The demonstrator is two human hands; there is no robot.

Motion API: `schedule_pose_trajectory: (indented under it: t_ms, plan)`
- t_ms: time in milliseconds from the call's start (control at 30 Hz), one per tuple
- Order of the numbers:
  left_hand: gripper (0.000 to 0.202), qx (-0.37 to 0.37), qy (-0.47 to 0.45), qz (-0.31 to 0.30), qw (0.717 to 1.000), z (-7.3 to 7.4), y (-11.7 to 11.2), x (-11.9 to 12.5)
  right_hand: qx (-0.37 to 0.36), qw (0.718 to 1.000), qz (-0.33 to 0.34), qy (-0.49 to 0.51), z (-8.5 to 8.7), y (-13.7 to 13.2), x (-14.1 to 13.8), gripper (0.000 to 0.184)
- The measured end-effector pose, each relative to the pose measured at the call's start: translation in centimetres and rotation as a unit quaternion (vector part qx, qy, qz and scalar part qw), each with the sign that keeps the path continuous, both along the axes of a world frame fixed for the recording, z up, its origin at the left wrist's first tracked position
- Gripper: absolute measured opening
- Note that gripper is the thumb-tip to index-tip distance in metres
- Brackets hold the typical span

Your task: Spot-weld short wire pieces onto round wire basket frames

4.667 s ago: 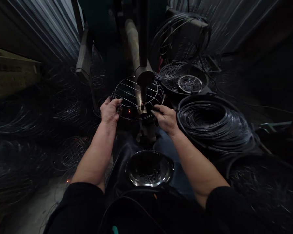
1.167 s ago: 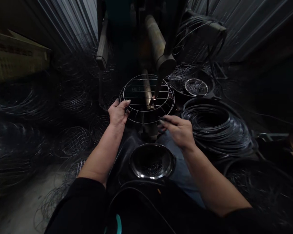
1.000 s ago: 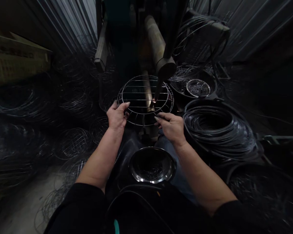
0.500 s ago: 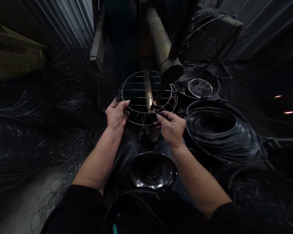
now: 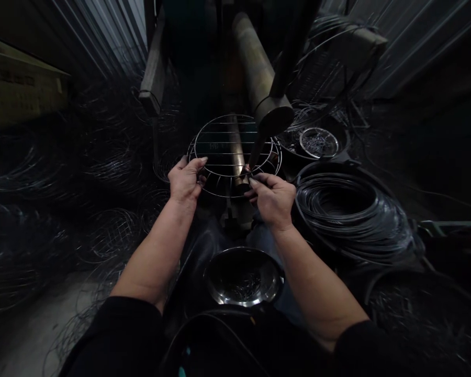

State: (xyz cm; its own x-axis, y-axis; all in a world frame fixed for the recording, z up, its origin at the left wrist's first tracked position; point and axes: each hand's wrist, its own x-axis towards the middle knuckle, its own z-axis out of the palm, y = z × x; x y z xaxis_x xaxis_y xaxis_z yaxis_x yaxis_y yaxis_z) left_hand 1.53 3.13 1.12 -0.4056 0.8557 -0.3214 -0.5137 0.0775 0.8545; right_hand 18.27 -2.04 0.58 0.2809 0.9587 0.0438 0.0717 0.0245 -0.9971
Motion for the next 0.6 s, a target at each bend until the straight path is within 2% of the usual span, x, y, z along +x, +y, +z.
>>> schedule_pose_trajectory:
  t_ms: [233, 467, 600]
  plan:
    - [0.036, 0.005, 0.012, 0.008, 1.0, -0.2, 0.4, -0.2, 0.002, 1.0, 0.01, -0.021, -0.2, 0.3, 0.3, 0.017]
    - [0.036, -0.004, 0.006, 0.003, 1.0, -0.2, 0.4, -0.1, 0.022, 0.981, 0.054, -0.185, -0.4, -0.7, 1.6, 0.017]
    - [0.037, -0.013, 0.011, 0.019, 1.0, -0.1, 0.5, 0.1, 0.026, 0.987, 0.057, -0.149, -0.8, -0.1, 1.7, 0.016]
